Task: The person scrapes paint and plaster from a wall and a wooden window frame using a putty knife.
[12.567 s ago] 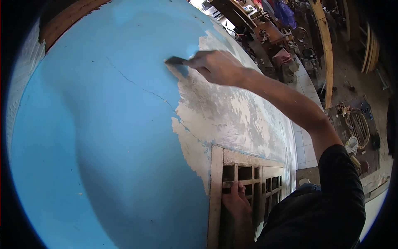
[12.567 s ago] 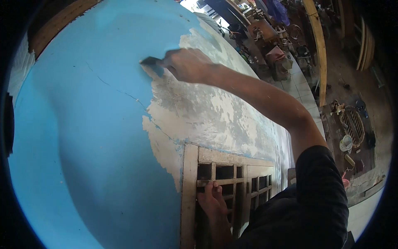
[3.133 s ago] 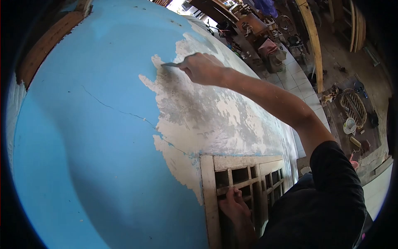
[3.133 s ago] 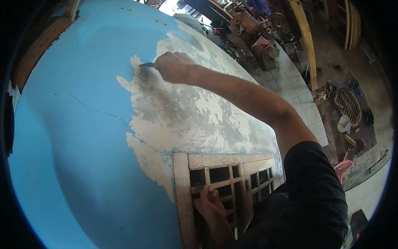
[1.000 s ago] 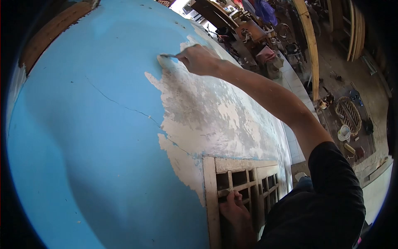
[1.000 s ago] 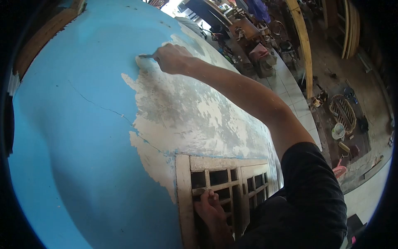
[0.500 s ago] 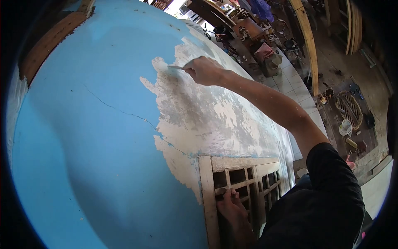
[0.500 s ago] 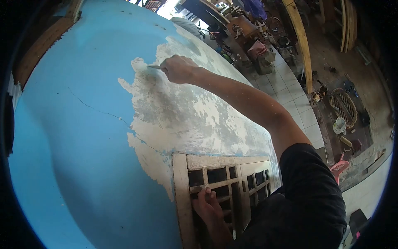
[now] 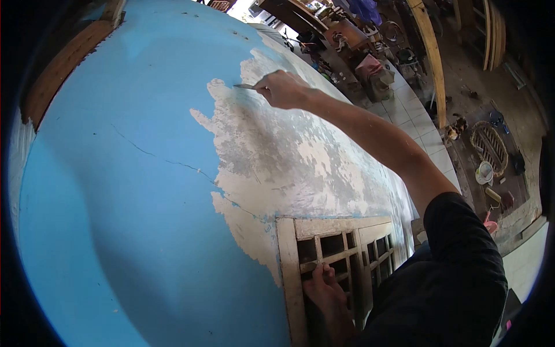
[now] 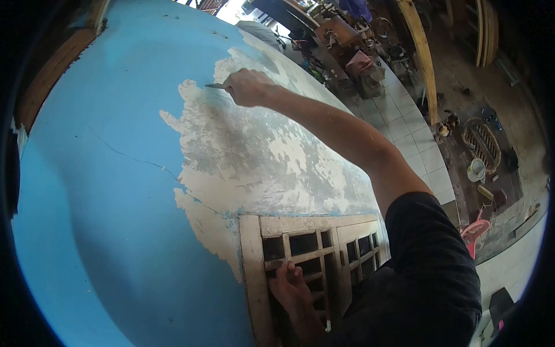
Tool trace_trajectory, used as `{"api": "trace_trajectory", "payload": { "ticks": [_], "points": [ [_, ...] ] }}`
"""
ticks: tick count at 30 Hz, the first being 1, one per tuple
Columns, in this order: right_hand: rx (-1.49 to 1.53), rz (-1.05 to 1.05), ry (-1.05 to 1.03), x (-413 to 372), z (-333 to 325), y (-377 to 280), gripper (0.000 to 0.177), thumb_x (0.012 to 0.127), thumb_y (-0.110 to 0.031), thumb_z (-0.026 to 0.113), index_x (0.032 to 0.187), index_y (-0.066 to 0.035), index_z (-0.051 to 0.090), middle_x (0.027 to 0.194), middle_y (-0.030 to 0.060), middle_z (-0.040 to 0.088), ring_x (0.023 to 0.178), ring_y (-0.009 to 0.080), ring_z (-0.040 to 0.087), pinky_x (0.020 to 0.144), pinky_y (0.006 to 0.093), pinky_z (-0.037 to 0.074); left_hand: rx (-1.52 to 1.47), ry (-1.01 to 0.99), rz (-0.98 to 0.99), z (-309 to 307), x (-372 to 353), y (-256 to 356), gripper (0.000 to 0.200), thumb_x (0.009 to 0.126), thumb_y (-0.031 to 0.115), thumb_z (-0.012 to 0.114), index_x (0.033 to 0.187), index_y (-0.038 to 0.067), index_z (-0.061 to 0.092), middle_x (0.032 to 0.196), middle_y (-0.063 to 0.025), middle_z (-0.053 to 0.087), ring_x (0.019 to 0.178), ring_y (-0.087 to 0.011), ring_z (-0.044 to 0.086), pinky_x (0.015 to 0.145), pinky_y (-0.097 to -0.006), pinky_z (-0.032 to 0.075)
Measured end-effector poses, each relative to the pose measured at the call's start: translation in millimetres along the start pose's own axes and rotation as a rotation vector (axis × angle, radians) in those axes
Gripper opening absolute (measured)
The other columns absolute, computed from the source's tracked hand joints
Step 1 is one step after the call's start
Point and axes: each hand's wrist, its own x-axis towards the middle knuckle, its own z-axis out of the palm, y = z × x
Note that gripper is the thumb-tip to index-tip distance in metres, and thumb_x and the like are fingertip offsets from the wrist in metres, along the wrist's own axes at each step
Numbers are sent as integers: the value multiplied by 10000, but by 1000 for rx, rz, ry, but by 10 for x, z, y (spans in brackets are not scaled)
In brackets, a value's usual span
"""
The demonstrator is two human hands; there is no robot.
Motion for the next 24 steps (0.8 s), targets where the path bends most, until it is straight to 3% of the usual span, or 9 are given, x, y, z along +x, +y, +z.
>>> {"api": "trace_trajectory", "payload": {
  "ticks": [6, 10, 13, 16, 19, 21, 24],
  "points": [
    [-28, -72, 39, -164, 80, 95, 229, 959, -149, 615, 1134, -123, 760, 1011, 128, 753, 920, 322, 709, 787, 431, 562, 43, 19, -6, 125, -52, 58, 110, 907, -36, 621, 1003, 7, 589, 870, -62, 606, 772, -136, 565, 599, -264, 431],
    [8, 2, 38, 152, 139, 235, 178, 919, -137, 577, 968, -121, 748, 951, 131, 734, 916, 343, 702, 743, 468, 551, 56, 26, 5, 9, 3, -9, 106, 907, -34, 618, 1002, 7, 595, 865, -58, 601, 770, -132, 564, 602, -264, 433],
    [3, -101, 105, 94, 170, 325, 190, 917, -140, 584, 998, -129, 755, 960, 128, 737, 907, 340, 702, 734, 460, 551, 53, -10, 9, -11, 19, -3, 111, 907, -31, 618, 1010, 5, 597, 863, -56, 598, 771, -131, 564, 604, -263, 435],
    [-71, -60, 35, 66, 108, 294, 244, 958, -149, 620, 1158, -146, 760, 1025, 126, 751, 912, 318, 705, 784, 428, 553, 32, 4, 23, 68, -15, 6, 94, 907, -36, 625, 993, -10, 595, 857, -72, 607, 762, -138, 574, 610, -258, 451],
    [25, 16, 58, 205, 115, 311, 241, 959, -144, 616, 1150, -151, 763, 1020, 122, 749, 926, 315, 701, 793, 429, 550, 21, 18, 29, 41, -30, 9, 68, 907, -44, 640, 957, -38, 593, 841, -101, 628, 744, -150, 595, 624, -253, 488],
    [-10, -54, 88, 179, 124, 404, 229, 945, -147, 615, 1118, -156, 765, 1002, 122, 743, 940, 316, 700, 788, 435, 553, 11, -41, 38, 36, -1, 3, 68, 909, -46, 637, 964, -42, 597, 838, -100, 628, 746, -148, 598, 623, -250, 492],
    [-22, -109, 103, 206, 204, 456, 235, 925, -151, 593, 1086, -163, 763, 1022, 125, 740, 954, 344, 700, 789, 459, 556, 34, 33, 12, 115, -48, 44, 59, 914, -44, 630, 964, -44, 599, 836, -97, 628, 745, -144, 600, 625, -241, 499]
  ]
}}
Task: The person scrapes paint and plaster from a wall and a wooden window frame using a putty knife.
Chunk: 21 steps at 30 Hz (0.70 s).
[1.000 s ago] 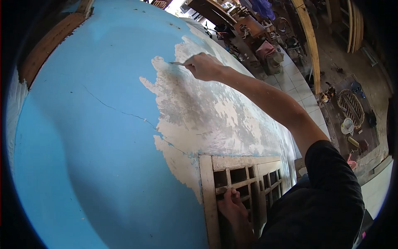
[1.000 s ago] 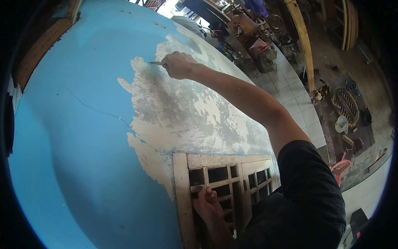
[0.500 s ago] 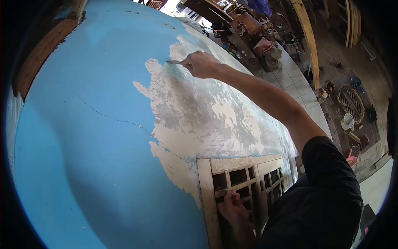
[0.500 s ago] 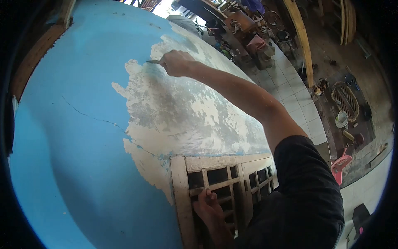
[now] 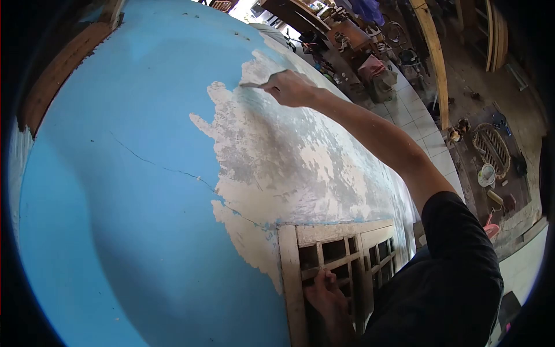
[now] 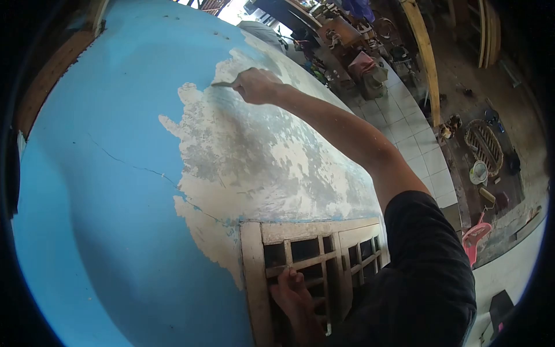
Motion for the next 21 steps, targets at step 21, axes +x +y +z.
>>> {"api": "trace_trajectory", "payload": {
  "ticks": [21],
  "points": [
    [7, 14, 32, 43, 32, -93, 230, 925, -127, 573, 1067, -120, 754, 1008, 155, 733, 960, 352, 700, 783, 471, 551, 59, 43, 8, -43, 29, -69, 47, 920, -25, 608, 966, -25, 608, 838, -78, 614, 755, -138, 582, 586, -265, 449]
  ]
}}
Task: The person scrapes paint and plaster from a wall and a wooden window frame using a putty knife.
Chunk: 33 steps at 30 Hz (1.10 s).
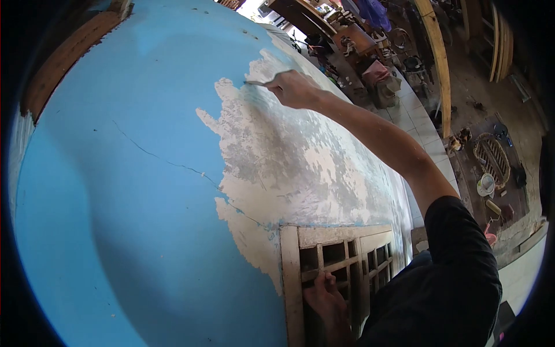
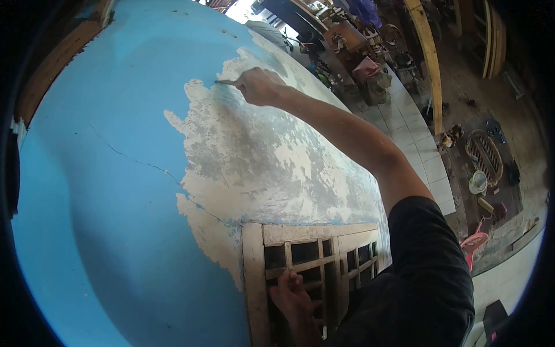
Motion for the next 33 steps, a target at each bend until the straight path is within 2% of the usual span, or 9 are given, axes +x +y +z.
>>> {"api": "trace_trajectory", "payload": {
  "ticks": [4, 7, 11, 14, 15, 19, 24, 26, 33],
  "points": [
    [11, 129, -68, 128, -74, -74, 224, 928, -127, 563, 1049, -107, 751, 1001, 157, 731, 951, 360, 698, 778, 475, 555, -25, -22, -15, 7, -10, 21, 50, 914, -31, 610, 964, -27, 602, 833, -80, 609, 747, -143, 583, 592, -270, 457],
    [-2, 28, -63, -68, -110, -178, 247, 945, -109, 609, 1142, -66, 752, 940, 172, 727, 899, 360, 693, 786, 437, 552, -27, -28, -15, 0, 4, 38, 52, 911, -30, 613, 961, -29, 600, 831, -78, 607, 743, -143, 580, 601, -268, 457],
    [-18, -15, 19, 79, 93, -6, 202, 919, -109, 542, 973, -84, 735, 937, 165, 722, 875, 360, 700, 737, 464, 559, -9, -27, -10, 23, -6, 47, 78, 906, -26, 621, 979, -32, 596, 831, -74, 603, 738, -139, 574, 600, -257, 449],
    [35, 73, 1, 187, -15, -51, 184, 913, -103, 546, 929, -74, 727, 918, 160, 719, 877, 355, 702, 739, 471, 559, -7, -42, -17, -22, 1, 25, 96, 905, -24, 623, 996, -30, 594, 836, -73, 602, 740, -136, 571, 595, -252, 446],
    [6, 78, -71, 218, 41, 17, 198, 904, -96, 559, 956, -93, 750, 936, 157, 725, 897, 350, 705, 751, 474, 557, -9, -48, -18, -24, 10, 25, 101, 905, -24, 623, 1002, -30, 593, 838, -73, 603, 741, -136, 570, 594, -251, 446],
    [61, -2, -29, -273, -126, -277, 202, 906, -104, 560, 951, -108, 757, 943, 167, 723, 908, 361, 702, 771, 477, 551, -27, -39, 5, 71, -24, 72, 86, 914, -24, 618, 997, -22, 599, 845, -75, 602, 753, -136, 569, 595, -257, 446],
    [-6, 99, -28, 19, -35, -192, 241, 924, -105, 575, 1069, -123, 767, 985, 161, 731, 902, 358, 704, 758, 459, 560, -34, -78, -4, -59, 28, -5, 128, 912, -27, 616, 1040, -18, 602, 858, -77, 601, 758, -139, 570, 593, -257, 446],
    [-26, 113, -79, 95, -48, -205, 242, 941, -110, 617, 1134, -114, 762, 1001, 163, 735, 924, 354, 701, 773, 441, 555, -66, -77, -11, -88, 28, -7, 92, 918, -28, 628, 1007, -35, 608, 861, -93, 630, 760, -148, 597, 636, -257, 495],
    [-32, 9, -24, -183, -134, -344, 227, 959, -134, 601, 1117, -98, 760, 988, 160, 734, 900, 348, 706, 766, 450, 559, -45, -32, -29, 18, -21, 62, 71, 918, -21, 643, 969, -48, 602, 846, -106, 647, 757, -152, 617, 681, -236, 531]
  ]
}}
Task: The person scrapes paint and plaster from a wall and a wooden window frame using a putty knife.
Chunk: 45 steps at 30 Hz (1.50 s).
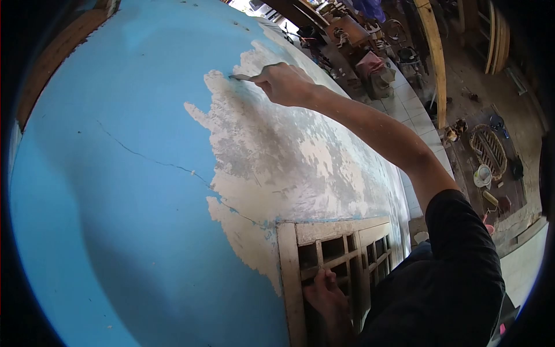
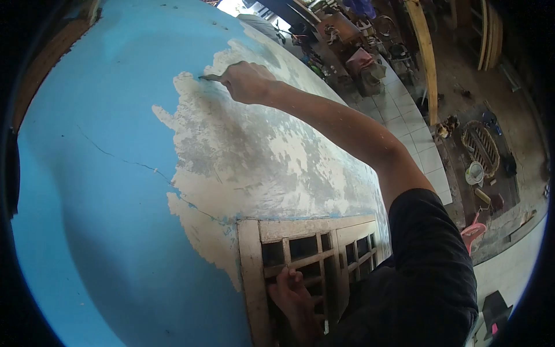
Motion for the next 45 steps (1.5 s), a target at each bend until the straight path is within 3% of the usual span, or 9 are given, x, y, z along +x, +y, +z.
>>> {"api": "trace_trajectory", "payload": {
  "ticks": [8, 11, 23, 27, 33, 36, 39, 40, 45],
  "points": [
    [-1, -30, -22, -32, -22, -35, 240, 943, -133, 568, 1099, -120, 750, 986, 158, 726, 920, 347, 707, 770, 468, 569, -9, 15, 10, 34, -12, -1, 52, 927, -17, 630, 918, -49, 590, 828, -107, 640, 752, -152, 615, 680, -255, 531],
    [12, 121, -86, 214, -43, -19, 243, 926, -119, 569, 1083, -116, 753, 1003, 158, 727, 925, 357, 705, 769, 464, 569, -8, -38, 20, -78, 27, -33, 41, 932, -18, 619, 921, -47, 592, 828, -108, 642, 749, -152, 616, 666, -256, 524],
    [82, 17, -30, 307, -22, 15, 254, 924, -118, 555, 1077, -110, 758, 1022, 162, 734, 916, 377, 710, 786, 473, 573, 3, -18, 23, -54, 12, -39, 80, 905, -33, 627, 970, -8, 588, 842, -84, 612, 756, -149, 589, 617, -267, 474],
    [57, -35, -8, 16, -157, -216, 241, 899, -78, 562, 1026, -110, 765, 924, 158, 735, 867, 357, 714, 740, 458, 570, 27, 24, 6, 18, -2, -5, 98, 895, -36, 629, 951, 13, 565, 852, -75, 591, 763, -150, 576, 616, -276, 456],
    [33, 46, -97, 234, -156, -137, 214, 889, -87, 564, 988, -104, 752, 1001, 150, 726, 916, 365, 707, 779, 461, 573, -30, -20, 18, -30, 7, -17, 66, 920, -22, 641, 895, -67, 599, 838, -120, 638, 741, -152, 607, 665, -246, 529],
    [52, -1, -71, 111, -181, -213, 228, 892, -91, 556, 1002, -110, 755, 1001, 161, 727, 931, 373, 707, 780, 465, 571, 18, 20, 10, 32, -12, 9, 105, 902, -34, 634, 960, 21, 566, 879, -84, 611, 766, -162, 587, 614, -274, 458],
    [43, 55, -38, 191, -116, -173, 256, 900, -99, 552, 1049, -118, 760, 1017, 169, 728, 957, 372, 706, 807, 468, 570, 17, 8, 4, -16, 9, -16, 110, 904, -32, 635, 971, 24, 568, 881, -83, 614, 765, -161, 591, 606, -271, 464],
    [12, 111, -154, 305, -149, -152, 272, 902, -107, 556, 1084, -119, 758, 1018, 160, 731, 981, 362, 702, 812, 469, 570, 20, 25, 6, -33, -5, -31, 112, 905, -32, 634, 981, 23, 573, 881, -83, 614, 764, -159, 591, 604, -271, 464],
    [47, 8, -68, 249, -267, -232, 255, 904, -100, 568, 1071, -101, 762, 1017, 153, 740, 950, 340, 710, 776, 457, 576, 12, 7, 16, -63, 53, -64, 120, 907, -34, 631, 1003, 20, 583, 880, -82, 620, 758, -150, 593, 598, -271, 458]
  ]
}}
